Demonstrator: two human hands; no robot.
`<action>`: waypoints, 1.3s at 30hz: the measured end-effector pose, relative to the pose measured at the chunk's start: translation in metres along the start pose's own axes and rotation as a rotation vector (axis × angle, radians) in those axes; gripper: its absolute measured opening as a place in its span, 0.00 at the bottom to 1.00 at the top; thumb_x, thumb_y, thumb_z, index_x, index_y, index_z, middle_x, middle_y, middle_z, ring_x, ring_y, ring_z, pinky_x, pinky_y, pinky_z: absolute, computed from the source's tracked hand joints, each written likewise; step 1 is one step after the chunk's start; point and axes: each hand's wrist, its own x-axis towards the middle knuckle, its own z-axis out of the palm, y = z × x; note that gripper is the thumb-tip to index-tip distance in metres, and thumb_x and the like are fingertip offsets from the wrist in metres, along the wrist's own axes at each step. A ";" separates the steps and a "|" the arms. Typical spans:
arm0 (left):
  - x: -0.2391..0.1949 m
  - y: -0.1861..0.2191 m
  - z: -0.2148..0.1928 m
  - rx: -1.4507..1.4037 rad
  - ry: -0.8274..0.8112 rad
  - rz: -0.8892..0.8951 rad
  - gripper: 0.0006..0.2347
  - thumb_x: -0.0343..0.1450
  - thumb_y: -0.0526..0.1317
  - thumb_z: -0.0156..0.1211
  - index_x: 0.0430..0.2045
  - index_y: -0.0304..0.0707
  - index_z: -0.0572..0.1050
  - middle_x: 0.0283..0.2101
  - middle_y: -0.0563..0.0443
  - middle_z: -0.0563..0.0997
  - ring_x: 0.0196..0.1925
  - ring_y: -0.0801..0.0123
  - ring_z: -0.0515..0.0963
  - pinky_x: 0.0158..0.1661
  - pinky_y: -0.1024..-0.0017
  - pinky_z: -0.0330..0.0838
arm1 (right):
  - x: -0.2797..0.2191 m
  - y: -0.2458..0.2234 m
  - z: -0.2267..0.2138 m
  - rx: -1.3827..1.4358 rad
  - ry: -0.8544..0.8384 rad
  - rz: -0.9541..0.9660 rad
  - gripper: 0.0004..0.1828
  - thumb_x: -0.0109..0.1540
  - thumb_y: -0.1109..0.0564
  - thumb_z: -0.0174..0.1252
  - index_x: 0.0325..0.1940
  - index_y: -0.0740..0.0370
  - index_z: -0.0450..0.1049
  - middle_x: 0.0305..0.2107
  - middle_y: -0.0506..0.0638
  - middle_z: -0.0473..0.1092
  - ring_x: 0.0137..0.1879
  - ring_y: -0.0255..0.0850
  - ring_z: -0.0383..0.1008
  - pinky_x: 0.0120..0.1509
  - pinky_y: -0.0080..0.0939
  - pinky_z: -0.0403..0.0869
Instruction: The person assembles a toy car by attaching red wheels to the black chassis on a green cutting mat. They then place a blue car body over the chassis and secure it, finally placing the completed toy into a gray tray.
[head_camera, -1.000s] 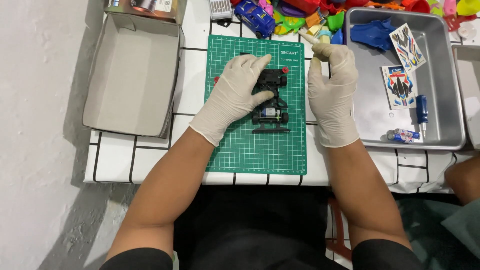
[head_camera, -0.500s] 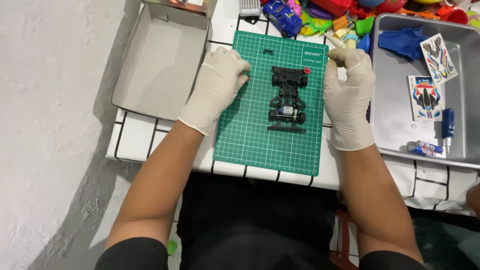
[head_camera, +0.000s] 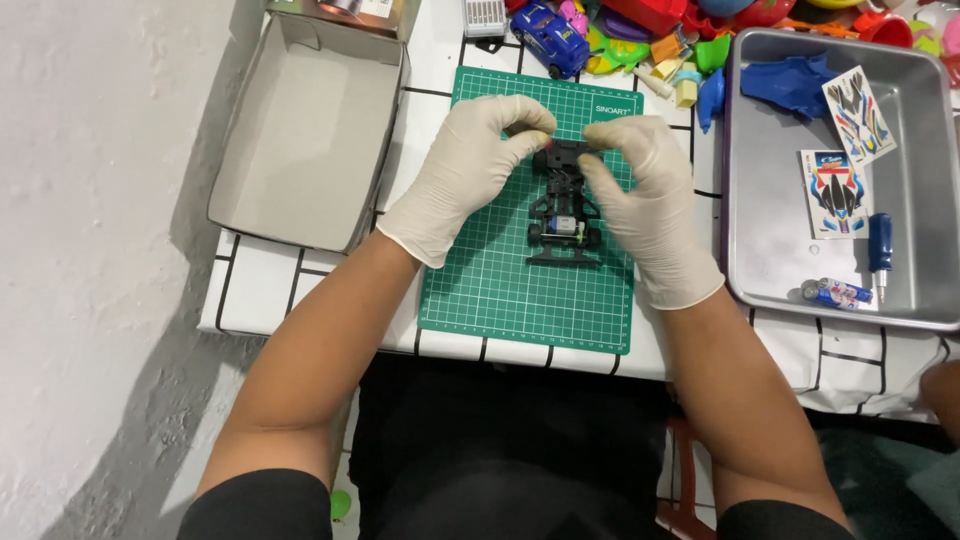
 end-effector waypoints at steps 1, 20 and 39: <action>-0.001 0.001 0.002 -0.005 -0.005 0.003 0.04 0.69 0.35 0.65 0.35 0.43 0.83 0.38 0.58 0.86 0.43 0.72 0.82 0.48 0.73 0.77 | -0.001 -0.001 0.004 -0.006 0.000 0.004 0.14 0.67 0.72 0.64 0.55 0.67 0.72 0.44 0.59 0.73 0.51 0.53 0.74 0.59 0.51 0.72; -0.004 -0.037 -0.003 0.377 -0.078 0.165 0.24 0.69 0.48 0.73 0.57 0.41 0.72 0.49 0.46 0.77 0.59 0.54 0.71 0.60 0.57 0.64 | 0.005 0.007 0.023 0.194 0.012 0.419 0.13 0.62 0.68 0.71 0.50 0.62 0.81 0.36 0.52 0.75 0.43 0.41 0.76 0.54 0.44 0.75; 0.006 -0.044 0.009 0.384 -0.153 0.139 0.20 0.65 0.45 0.72 0.49 0.43 0.74 0.46 0.52 0.74 0.60 0.58 0.71 0.61 0.57 0.62 | 0.032 0.015 0.018 0.169 -0.112 0.393 0.12 0.63 0.64 0.72 0.49 0.57 0.82 0.40 0.51 0.75 0.51 0.43 0.76 0.62 0.43 0.72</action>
